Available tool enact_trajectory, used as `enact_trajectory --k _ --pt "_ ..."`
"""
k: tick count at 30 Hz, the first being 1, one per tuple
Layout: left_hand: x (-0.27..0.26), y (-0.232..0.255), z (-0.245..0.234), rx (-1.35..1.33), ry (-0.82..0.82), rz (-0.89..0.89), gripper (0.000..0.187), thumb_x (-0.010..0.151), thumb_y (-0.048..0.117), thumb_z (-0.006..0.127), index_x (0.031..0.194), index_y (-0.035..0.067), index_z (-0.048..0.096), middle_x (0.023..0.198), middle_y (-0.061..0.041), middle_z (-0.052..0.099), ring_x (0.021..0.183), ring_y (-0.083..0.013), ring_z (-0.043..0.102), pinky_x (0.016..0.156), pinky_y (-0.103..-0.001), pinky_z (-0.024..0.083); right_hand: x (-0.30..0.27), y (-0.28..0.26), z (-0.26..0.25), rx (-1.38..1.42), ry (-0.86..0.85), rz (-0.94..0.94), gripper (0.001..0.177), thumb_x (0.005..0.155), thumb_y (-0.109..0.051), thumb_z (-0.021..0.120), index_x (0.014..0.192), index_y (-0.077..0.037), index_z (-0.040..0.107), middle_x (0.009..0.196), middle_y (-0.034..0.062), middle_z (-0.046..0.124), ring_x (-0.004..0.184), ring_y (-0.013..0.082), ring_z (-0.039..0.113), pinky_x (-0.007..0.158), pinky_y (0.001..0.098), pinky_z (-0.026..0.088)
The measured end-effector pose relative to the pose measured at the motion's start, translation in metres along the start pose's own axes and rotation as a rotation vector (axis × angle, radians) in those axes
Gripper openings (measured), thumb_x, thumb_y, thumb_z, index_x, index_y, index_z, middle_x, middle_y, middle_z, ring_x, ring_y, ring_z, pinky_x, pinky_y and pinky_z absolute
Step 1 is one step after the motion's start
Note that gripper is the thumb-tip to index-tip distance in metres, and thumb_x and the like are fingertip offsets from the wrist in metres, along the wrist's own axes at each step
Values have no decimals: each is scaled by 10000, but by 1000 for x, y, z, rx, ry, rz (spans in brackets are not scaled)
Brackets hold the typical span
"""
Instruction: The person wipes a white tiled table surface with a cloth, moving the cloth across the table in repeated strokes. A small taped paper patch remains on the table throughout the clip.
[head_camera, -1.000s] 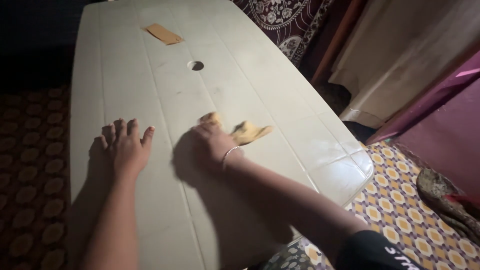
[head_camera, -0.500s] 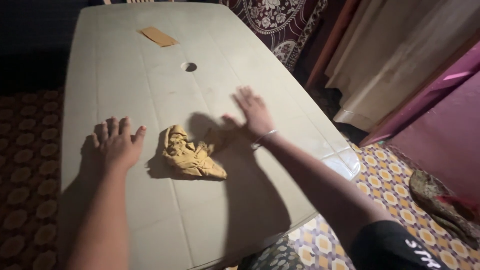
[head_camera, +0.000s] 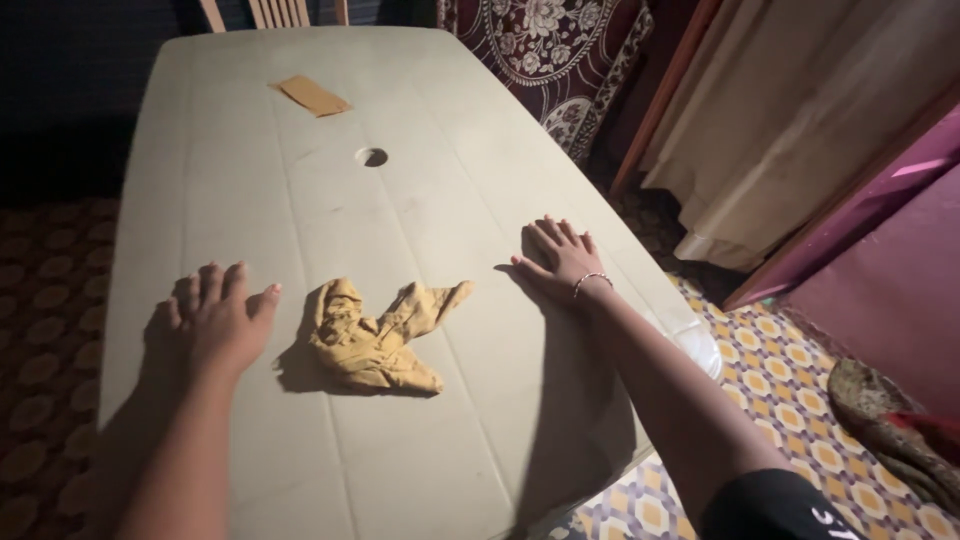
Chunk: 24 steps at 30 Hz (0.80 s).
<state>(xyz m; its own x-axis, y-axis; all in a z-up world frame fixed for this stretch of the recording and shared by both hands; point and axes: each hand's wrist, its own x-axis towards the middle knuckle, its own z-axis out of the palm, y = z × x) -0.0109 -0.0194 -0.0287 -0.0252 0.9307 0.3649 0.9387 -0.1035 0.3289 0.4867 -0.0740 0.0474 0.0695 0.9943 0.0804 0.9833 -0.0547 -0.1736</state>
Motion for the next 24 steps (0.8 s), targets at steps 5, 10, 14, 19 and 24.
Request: enact_trajectory --k 5,10,14,19,24 --pt "-18 24 -27 174 26 -38 617 1021 589 481 1454 166 604 1624 -116 474 1588 -357 293 1306 -619 57 -5 -1 -1 -9 -6 5 899 876 -790 426 1604 -277 307 1703 24 208 1579 289 121 1255 533 67" --pt "-11 53 -28 192 140 45 633 976 600 509 1347 103 633 1502 -194 522 1472 -436 307 1169 -664 22 -2 0 -1 -8 -15 9 891 876 -779 422 1607 -284 304 1698 27 205 1569 292 122 1247 533 74" --pt "-29 154 -58 -143 -72 61 733 989 639 516 1444 67 577 1377 -268 595 1297 -445 542 1120 -548 403 -4 0 0 -7 2 6 901 873 -793 428 1601 -272 320 1697 28 215 1571 284 129 1251 531 77" --pt "-72 239 -43 -161 -352 279 755 930 624 494 1504 134 464 1456 -186 528 1260 -428 540 1063 -573 409 -5 0 -2 -9 11 8 903 867 -795 455 1594 -272 338 1690 27 237 1572 279 138 1251 524 88" --pt "-80 222 -9 -153 -125 645 614 981 517 463 1451 126 516 1500 -191 499 1398 -444 401 1131 -614 204 -5 -4 -3 23 10 22 874 861 -781 468 1580 -295 372 1684 4 267 1571 264 154 1258 506 91"
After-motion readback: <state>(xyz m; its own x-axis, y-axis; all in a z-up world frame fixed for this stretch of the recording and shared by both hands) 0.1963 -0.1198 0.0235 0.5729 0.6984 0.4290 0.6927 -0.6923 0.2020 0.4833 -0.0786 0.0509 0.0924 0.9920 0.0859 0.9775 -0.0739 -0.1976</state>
